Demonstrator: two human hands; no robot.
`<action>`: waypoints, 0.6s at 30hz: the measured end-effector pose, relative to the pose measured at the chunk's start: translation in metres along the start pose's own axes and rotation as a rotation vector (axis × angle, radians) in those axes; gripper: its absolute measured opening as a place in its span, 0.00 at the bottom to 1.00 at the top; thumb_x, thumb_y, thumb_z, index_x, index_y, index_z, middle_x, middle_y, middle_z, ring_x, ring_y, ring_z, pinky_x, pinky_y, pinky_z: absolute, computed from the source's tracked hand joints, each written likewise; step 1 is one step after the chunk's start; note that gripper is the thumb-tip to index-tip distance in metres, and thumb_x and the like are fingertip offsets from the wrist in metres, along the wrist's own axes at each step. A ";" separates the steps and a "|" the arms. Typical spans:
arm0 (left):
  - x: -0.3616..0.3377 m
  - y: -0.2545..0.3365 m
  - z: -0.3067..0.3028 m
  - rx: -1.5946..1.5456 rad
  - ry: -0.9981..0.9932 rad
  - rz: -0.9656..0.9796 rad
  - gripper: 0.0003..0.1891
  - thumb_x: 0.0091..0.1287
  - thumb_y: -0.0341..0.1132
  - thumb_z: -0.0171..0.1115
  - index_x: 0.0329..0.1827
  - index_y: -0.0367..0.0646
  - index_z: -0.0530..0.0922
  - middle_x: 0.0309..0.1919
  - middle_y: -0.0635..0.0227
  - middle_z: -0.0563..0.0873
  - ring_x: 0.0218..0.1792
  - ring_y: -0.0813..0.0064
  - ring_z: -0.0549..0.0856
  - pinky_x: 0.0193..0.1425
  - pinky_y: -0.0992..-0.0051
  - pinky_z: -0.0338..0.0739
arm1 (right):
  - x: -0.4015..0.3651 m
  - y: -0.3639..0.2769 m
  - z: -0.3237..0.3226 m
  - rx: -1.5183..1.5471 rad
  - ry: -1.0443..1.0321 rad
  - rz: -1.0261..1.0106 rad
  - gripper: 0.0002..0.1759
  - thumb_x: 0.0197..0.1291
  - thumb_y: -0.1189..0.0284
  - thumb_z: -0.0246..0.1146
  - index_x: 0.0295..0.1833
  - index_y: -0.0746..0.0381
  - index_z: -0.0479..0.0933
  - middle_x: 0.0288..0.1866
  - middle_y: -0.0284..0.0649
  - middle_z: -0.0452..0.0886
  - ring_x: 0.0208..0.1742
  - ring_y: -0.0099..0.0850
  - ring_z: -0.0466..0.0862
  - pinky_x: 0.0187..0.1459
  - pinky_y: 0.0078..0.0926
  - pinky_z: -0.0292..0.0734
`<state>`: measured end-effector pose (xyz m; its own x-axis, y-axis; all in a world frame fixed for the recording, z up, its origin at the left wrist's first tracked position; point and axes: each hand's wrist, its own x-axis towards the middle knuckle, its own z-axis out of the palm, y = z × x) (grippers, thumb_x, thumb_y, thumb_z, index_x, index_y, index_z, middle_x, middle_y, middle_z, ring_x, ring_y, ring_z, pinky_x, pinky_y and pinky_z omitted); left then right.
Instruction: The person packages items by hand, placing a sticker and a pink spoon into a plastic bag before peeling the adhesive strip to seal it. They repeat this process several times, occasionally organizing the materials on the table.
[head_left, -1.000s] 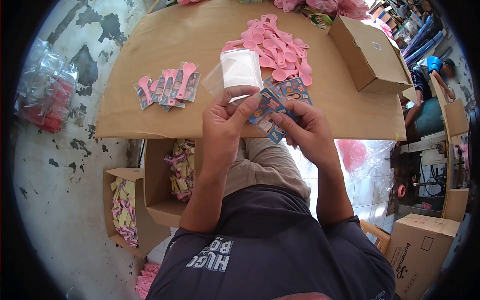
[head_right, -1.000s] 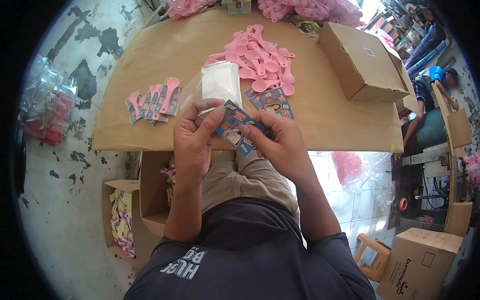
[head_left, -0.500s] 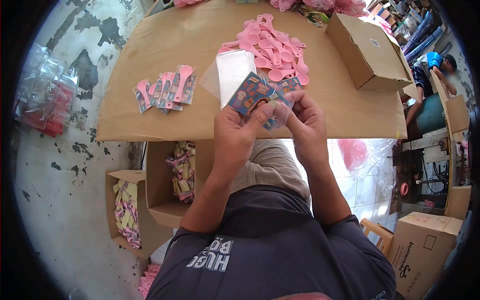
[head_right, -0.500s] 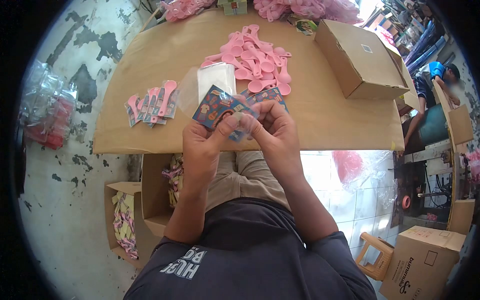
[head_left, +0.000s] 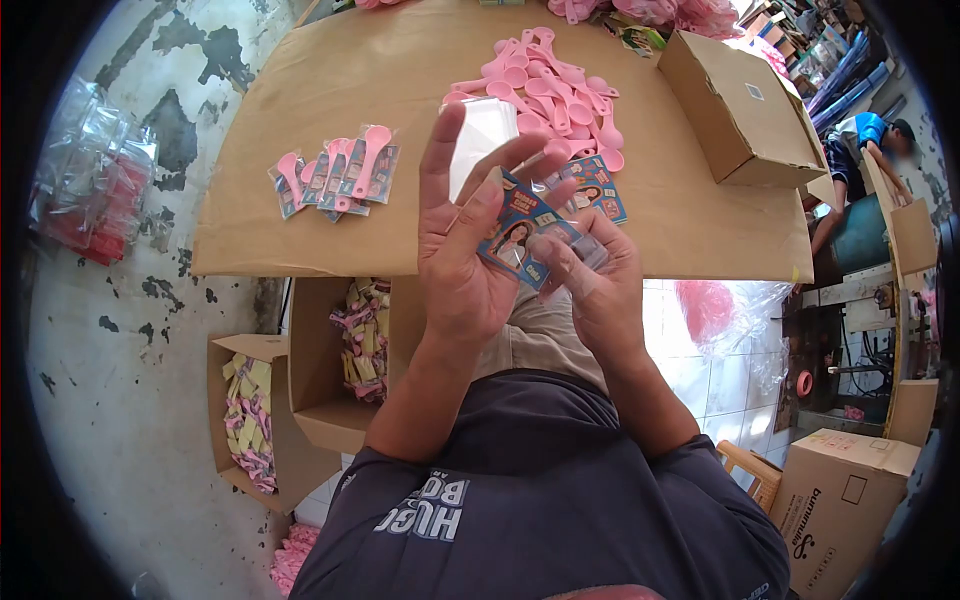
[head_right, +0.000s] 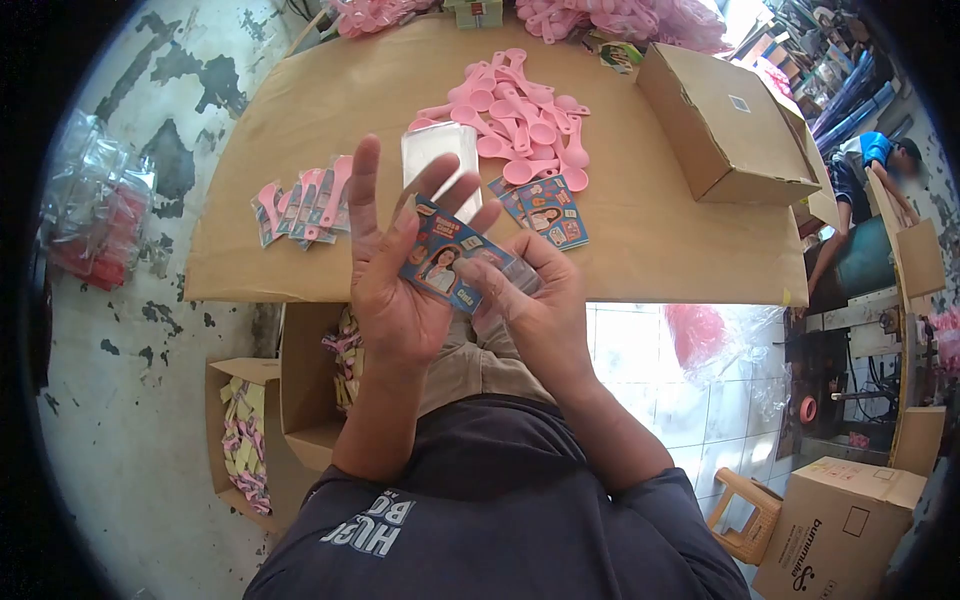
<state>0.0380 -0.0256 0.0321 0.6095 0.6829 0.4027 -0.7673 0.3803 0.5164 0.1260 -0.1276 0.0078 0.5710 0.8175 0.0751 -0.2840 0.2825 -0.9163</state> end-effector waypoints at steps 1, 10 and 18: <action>-0.002 -0.001 0.002 -0.084 -0.002 -0.007 0.32 0.81 0.27 0.51 0.85 0.50 0.53 0.64 0.44 0.81 0.63 0.58 0.84 0.70 0.59 0.81 | -0.001 -0.002 0.002 -0.019 -0.001 0.019 0.10 0.68 0.72 0.73 0.40 0.61 0.77 0.33 0.33 0.85 0.32 0.16 0.83 0.29 0.15 0.76; -0.007 0.000 0.001 -0.009 0.050 -0.076 0.27 0.82 0.34 0.56 0.79 0.34 0.60 0.42 0.63 0.83 0.44 0.73 0.86 0.56 0.66 0.85 | 0.008 0.009 0.024 -0.135 0.103 -0.218 0.18 0.62 0.74 0.77 0.42 0.60 0.70 0.37 0.29 0.75 0.35 0.14 0.73 0.36 0.14 0.72; 0.007 0.029 -0.040 -0.026 0.365 0.026 0.21 0.79 0.43 0.62 0.69 0.44 0.73 0.34 0.74 0.79 0.36 0.81 0.81 0.57 0.68 0.84 | 0.011 -0.021 -0.014 -0.859 -0.051 -0.745 0.07 0.58 0.78 0.77 0.39 0.60 0.85 0.37 0.36 0.83 0.32 0.22 0.80 0.32 0.20 0.74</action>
<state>0.0120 0.0150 0.0198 0.4816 0.8686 0.1167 -0.7893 0.3721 0.4884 0.1486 -0.1317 0.0221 0.3389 0.6156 0.7114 0.7459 0.2850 -0.6020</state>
